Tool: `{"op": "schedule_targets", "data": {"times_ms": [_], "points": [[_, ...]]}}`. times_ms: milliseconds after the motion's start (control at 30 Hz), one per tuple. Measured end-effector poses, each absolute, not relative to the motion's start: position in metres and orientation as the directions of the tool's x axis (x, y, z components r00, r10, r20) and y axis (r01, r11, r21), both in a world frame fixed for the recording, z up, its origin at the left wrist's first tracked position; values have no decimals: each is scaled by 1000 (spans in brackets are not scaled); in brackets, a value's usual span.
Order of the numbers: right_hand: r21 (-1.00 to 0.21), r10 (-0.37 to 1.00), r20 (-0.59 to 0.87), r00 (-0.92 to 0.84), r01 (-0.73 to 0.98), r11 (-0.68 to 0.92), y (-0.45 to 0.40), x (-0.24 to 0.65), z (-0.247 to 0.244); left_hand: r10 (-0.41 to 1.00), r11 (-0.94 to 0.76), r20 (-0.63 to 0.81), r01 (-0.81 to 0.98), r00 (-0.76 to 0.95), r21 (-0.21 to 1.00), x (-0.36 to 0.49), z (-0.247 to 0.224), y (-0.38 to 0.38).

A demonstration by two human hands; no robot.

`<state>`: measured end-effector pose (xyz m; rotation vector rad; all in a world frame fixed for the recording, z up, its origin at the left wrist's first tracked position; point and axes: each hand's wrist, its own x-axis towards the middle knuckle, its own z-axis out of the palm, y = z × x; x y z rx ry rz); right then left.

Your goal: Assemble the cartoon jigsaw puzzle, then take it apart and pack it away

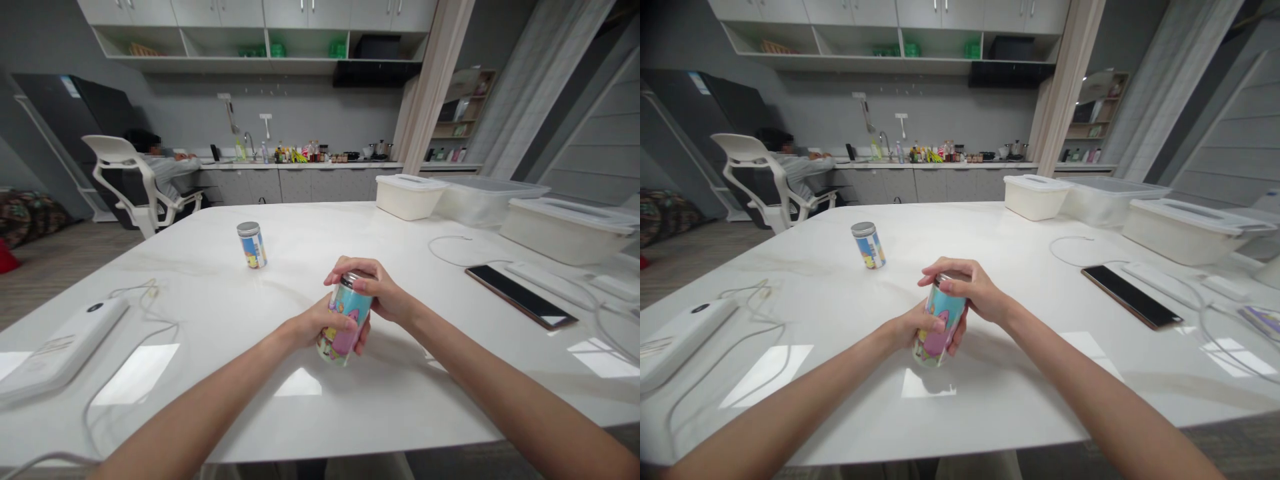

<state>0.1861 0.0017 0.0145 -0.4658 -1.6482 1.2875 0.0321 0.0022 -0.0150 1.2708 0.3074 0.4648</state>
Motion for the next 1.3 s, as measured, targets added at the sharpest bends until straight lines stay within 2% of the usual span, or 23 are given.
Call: {"op": "schedule_targets", "data": {"times_ms": [67,133,233,433,567,767,833,900,933,1000,1100,1233,1300], "points": [[-877,732,475,-488,-189,442,3,188,17,493,233,42,-179,869,956,32,-16,2],[-858,762,490,-423,-82,507,5,189,19,547,205,66,-209,835,956,32,-17,3],[-880,840,463,-282,-30,474,8,188,17,572,237,59,-233,818,943,31,-20,7],[-922,846,374,-380,-256,292,5,188,16,474,389,12,-222,880,894,26,-16,5],[-901,790,388,-475,-377,216,4,189,13,351,501,12,-198,936,842,24,-15,3],[-831,783,406,-472,-547,101,4,191,11,219,555,68,-182,973,811,23,-21,5],[-814,806,404,-432,-572,102,4,195,14,343,470,71,-237,937,850,26,-19,5],[-804,861,383,-333,-580,133,9,199,16,603,255,80,-287,794,923,31,-16,5],[-800,894,363,-263,-579,155,12,201,16,717,128,94,-263,691,956,34,-14,5],[-807,947,299,-121,-562,183,22,205,13,855,-69,136,-151,501,986,39,-13,6],[-848,984,179,12,-505,160,39,210,4,914,-173,182,-56,363,983,43,-14,8],[-930,992,8,123,-364,53,52,215,-9,924,-194,191,-25,331,981,44,-18,8],[-971,986,-59,155,-238,-21,54,217,-12,926,-204,195,-6,324,979,44,-20,7]]}}
